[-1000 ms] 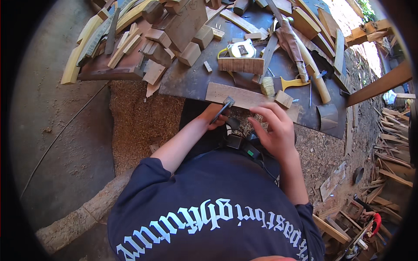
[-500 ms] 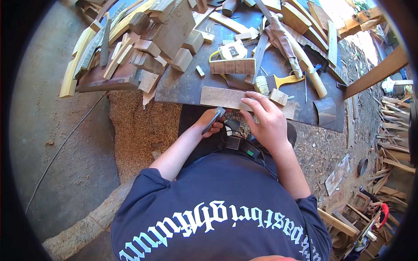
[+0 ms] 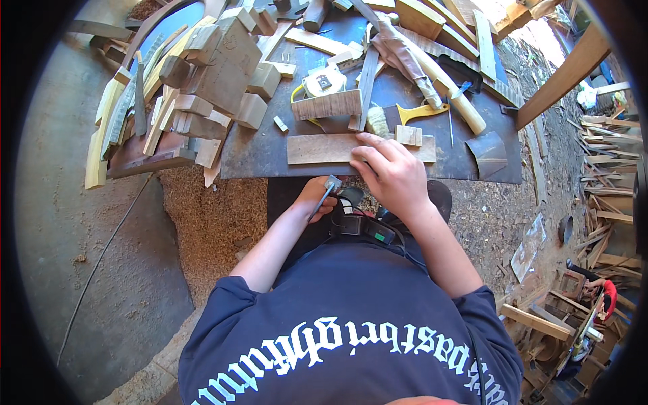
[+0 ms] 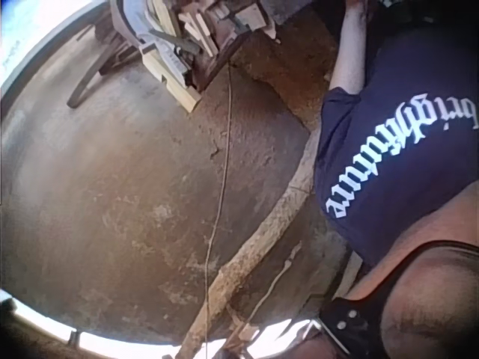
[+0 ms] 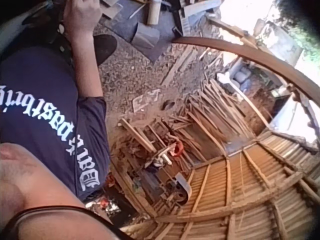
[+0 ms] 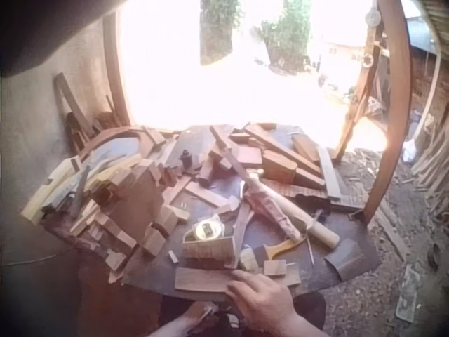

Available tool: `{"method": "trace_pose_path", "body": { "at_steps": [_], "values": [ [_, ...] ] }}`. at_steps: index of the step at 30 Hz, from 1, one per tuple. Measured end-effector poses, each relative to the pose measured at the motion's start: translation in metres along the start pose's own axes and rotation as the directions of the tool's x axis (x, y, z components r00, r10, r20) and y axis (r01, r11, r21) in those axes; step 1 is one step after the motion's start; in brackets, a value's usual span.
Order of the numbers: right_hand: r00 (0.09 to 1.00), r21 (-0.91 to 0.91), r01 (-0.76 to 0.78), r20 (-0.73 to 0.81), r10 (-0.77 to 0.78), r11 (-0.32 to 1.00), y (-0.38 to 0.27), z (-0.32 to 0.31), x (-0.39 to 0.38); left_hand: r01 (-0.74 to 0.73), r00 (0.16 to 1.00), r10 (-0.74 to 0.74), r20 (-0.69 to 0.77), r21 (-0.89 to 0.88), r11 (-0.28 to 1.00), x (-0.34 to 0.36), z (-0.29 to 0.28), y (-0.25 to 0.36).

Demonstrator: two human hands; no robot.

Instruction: Marking, measuring, and shaping a wood piece using hand tools.

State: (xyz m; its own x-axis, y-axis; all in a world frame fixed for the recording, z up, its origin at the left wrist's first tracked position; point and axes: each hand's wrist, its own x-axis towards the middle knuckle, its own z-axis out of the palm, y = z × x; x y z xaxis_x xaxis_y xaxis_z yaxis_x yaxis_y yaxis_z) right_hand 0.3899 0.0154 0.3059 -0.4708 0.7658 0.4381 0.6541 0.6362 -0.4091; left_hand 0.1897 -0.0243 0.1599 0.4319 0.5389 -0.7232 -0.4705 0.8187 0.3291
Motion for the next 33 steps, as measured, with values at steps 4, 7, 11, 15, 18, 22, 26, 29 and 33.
{"method": "trace_pose_path", "body": {
  "at_steps": [4, 7, 11, 15, 18, 22, 26, 29, 33],
  "values": [
    [0.999, -0.028, 0.000, -0.046, -0.001, 1.000, 0.003, 0.008, 0.005, -0.006, 1.000, 0.006, 0.001, -0.014, 1.000, 0.002, 0.001, -0.001],
    [0.996, -0.030, -0.007, -0.090, 0.004, 1.000, 0.005, 0.011, 0.009, -0.010, 0.999, 0.008, -0.032, -0.046, 0.999, 0.003, 0.004, -0.001],
    [0.993, -0.018, -0.052, -0.111, 0.050, 0.998, 0.004, 0.016, 0.015, 0.009, 0.999, -0.011, -0.035, -0.064, 0.998, 0.015, -0.002, -0.004],
    [0.993, -0.014, -0.047, -0.112, 0.045, 0.999, 0.002, 0.011, 0.015, -0.025, 0.998, 0.023, -0.051, -0.037, 0.999, 0.016, -0.007, -0.010],
    [0.984, 0.029, -0.050, -0.172, 0.054, 0.998, 0.016, -0.014, 0.009, -0.050, 0.997, 0.046, -0.060, -0.059, 0.997, 0.005, 0.016, -0.005],
    [0.968, -0.090, -0.170, -0.200, 0.150, 0.981, 0.034, -0.037, 0.004, -0.013, 0.997, 0.023, 0.079, -0.122, 0.992, 0.016, -0.006, -0.010],
    [0.974, -0.144, -0.161, -0.182, 0.134, 0.976, 0.049, -0.039, -0.002, -0.016, 0.998, 0.020, 0.053, -0.082, 0.996, 0.024, -0.002, -0.012],
    [0.983, -0.071, -0.114, -0.149, 0.103, 0.991, 0.040, -0.043, -0.010, -0.024, 1.000, 0.024, -0.015, 0.000, 1.000, 0.025, 0.005, -0.011],
    [0.996, 0.077, -0.075, -0.048, 0.079, 0.994, 0.022, -0.048, -0.032, -0.019, 0.999, 0.018, -0.041, -0.027, 0.999, 0.023, 0.015, -0.012]
  ]
}}
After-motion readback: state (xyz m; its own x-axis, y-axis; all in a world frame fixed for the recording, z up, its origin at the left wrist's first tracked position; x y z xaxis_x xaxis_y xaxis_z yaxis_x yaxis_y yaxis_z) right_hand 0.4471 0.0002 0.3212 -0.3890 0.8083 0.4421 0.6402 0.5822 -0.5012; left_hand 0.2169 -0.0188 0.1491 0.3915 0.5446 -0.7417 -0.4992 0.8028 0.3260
